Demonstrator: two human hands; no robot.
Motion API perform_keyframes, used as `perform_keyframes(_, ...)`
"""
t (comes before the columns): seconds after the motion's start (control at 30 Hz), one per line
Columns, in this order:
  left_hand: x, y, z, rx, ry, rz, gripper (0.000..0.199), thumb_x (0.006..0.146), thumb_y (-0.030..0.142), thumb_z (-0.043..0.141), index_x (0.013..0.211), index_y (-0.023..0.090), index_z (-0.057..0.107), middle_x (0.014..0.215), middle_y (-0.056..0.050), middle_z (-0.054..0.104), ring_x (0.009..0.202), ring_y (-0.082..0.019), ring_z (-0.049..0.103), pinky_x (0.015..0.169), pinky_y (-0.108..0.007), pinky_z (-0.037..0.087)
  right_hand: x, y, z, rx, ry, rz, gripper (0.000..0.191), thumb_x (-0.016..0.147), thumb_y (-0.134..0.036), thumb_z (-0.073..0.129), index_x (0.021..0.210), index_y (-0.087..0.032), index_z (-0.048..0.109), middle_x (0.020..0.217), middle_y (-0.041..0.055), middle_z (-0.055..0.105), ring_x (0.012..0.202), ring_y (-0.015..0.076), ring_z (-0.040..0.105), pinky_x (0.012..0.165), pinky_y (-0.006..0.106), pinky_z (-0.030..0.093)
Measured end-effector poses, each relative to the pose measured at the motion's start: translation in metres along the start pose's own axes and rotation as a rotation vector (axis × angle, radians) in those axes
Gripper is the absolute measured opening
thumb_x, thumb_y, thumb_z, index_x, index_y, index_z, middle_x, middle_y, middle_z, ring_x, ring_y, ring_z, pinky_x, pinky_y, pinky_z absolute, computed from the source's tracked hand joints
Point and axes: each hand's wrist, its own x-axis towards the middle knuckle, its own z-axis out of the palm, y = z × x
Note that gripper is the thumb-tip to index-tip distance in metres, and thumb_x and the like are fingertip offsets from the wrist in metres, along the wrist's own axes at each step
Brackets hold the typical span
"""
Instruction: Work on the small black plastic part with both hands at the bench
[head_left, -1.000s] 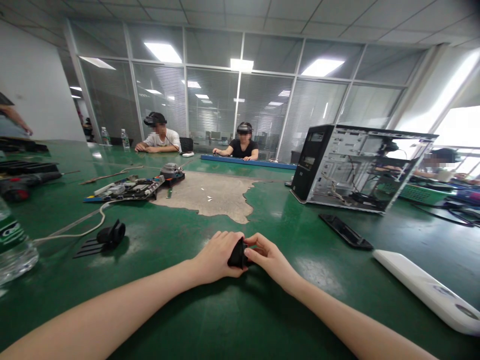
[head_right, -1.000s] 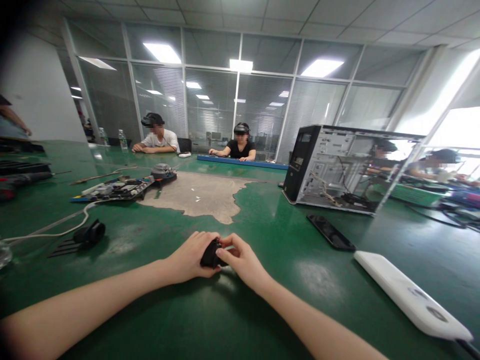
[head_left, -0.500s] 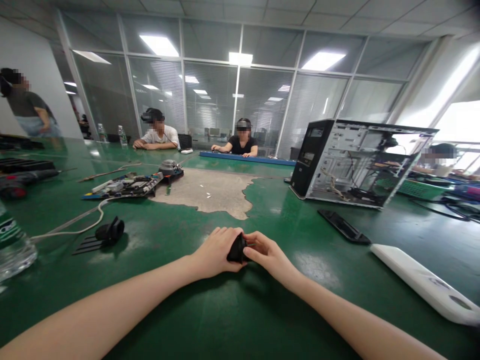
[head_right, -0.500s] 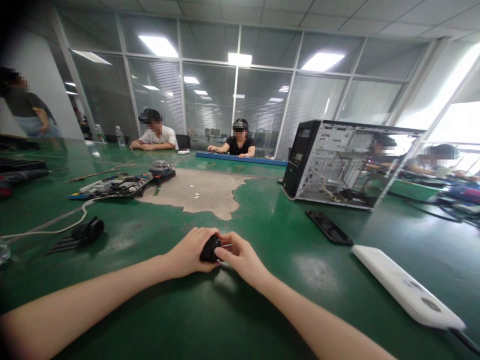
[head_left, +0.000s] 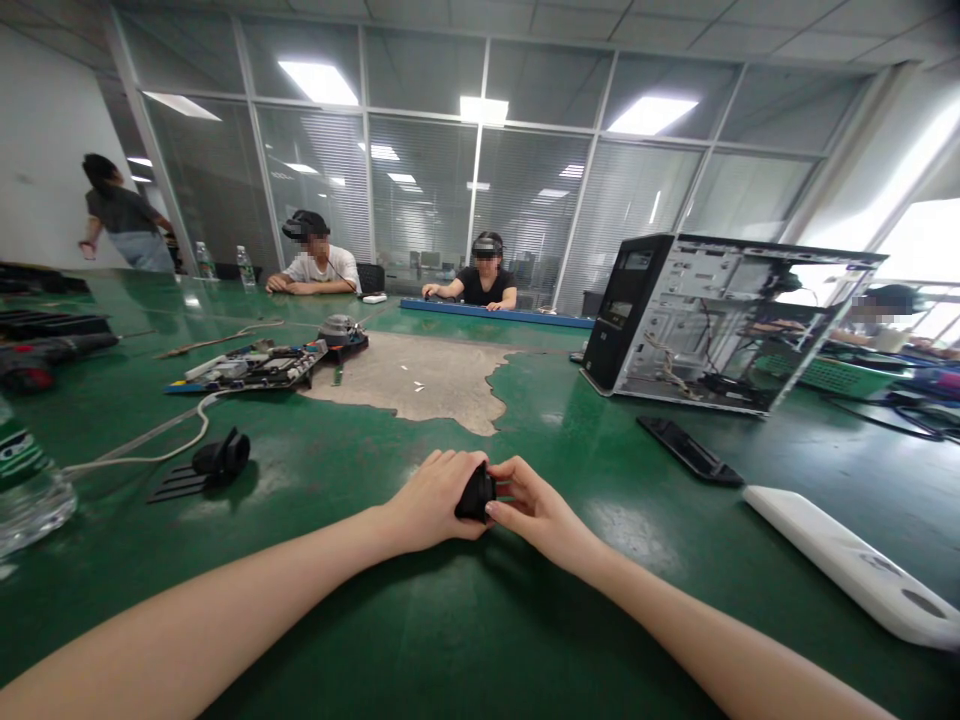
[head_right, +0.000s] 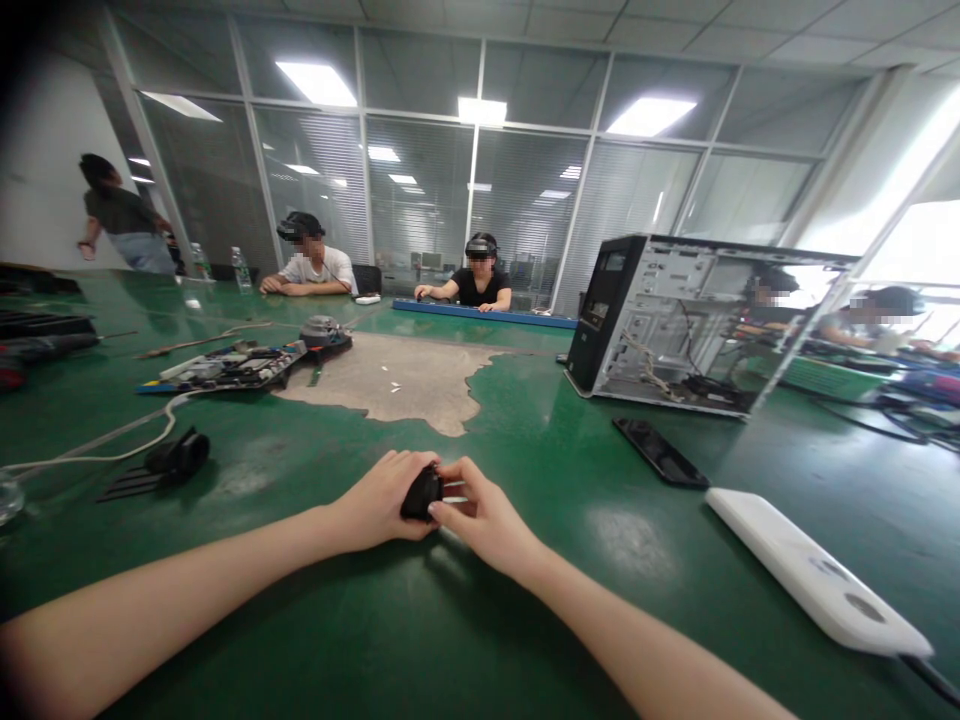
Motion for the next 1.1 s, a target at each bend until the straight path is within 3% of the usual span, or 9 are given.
perform_keyframes(0.17, 0.000, 0.001, -0.002, -0.006, 0.000, 0.012, 0.053, 0.066, 0.039, 0.060, 0.108, 0.018, 0.037, 0.095, -0.005, 0.054, 0.084, -0.023, 0.049, 0.074, -0.034, 0.035, 0.003, 0.004, 0.001, -0.019, 0.062, 0.017, 0.019, 0.076, -0.031, 0.056, 0.087, -0.020, 0.045, 0.083, -0.0004, 0.053, 0.075, 0.0122, 0.055, 0.066, 0.027, 0.047)
perform_keyframes(0.4, 0.000, 0.001, -0.002, -0.002, -0.008, 0.003, 0.053, 0.065, 0.039, 0.061, 0.107, 0.019, 0.037, 0.095, -0.005, 0.054, 0.085, -0.023, 0.049, 0.074, -0.034, 0.035, 0.004, 0.006, 0.000, -0.092, 0.053, 0.053, 0.026, 0.077, -0.031, 0.054, 0.098, -0.019, 0.046, 0.095, 0.0043, 0.053, 0.081, 0.0148, 0.055, 0.071, 0.032, 0.048)
perform_keyframes(0.57, -0.001, 0.000, -0.001, 0.009, -0.011, 0.000, 0.056, 0.062, 0.035, 0.063, 0.109, 0.018, 0.036, 0.095, -0.005, 0.054, 0.084, -0.023, 0.049, 0.074, -0.034, 0.035, -0.002, 0.000, 0.002, -0.070, 0.010, -0.032, 0.025, 0.075, -0.026, 0.057, 0.095, -0.021, 0.045, 0.093, 0.0018, 0.050, 0.090, 0.0152, 0.053, 0.072, 0.028, 0.048)
perform_keyframes(0.77, 0.000, 0.001, -0.001, -0.004, -0.003, -0.004, 0.056, 0.064, 0.039, 0.062, 0.109, 0.018, 0.036, 0.095, -0.006, 0.054, 0.085, -0.023, 0.049, 0.075, -0.035, 0.035, 0.001, 0.002, 0.003, -0.056, 0.060, 0.014, 0.022, 0.076, -0.032, 0.055, 0.092, -0.020, 0.045, 0.088, 0.0005, 0.051, 0.075, 0.0118, 0.055, 0.066, 0.026, 0.047)
perform_keyframes(0.93, 0.000, 0.002, -0.002, -0.009, -0.012, -0.002, 0.055, 0.064, 0.040, 0.062, 0.108, 0.018, 0.037, 0.095, -0.005, 0.054, 0.085, -0.023, 0.049, 0.075, -0.034, 0.035, 0.003, 0.006, 0.000, -0.102, 0.072, 0.064, 0.028, 0.076, -0.034, 0.055, 0.098, -0.019, 0.045, 0.094, 0.0038, 0.053, 0.080, 0.0144, 0.055, 0.070, 0.030, 0.048)
perform_keyframes(1.1, 0.000, 0.002, -0.002, -0.010, -0.013, -0.004, 0.051, 0.064, 0.037, 0.061, 0.106, 0.019, 0.038, 0.095, -0.005, 0.054, 0.083, -0.023, 0.049, 0.074, -0.034, 0.035, -0.001, -0.004, 0.003, -0.036, 0.021, 0.016, 0.027, 0.073, -0.032, 0.058, 0.094, -0.021, 0.044, 0.089, 0.0011, 0.052, 0.084, 0.0143, 0.055, 0.069, 0.028, 0.048)
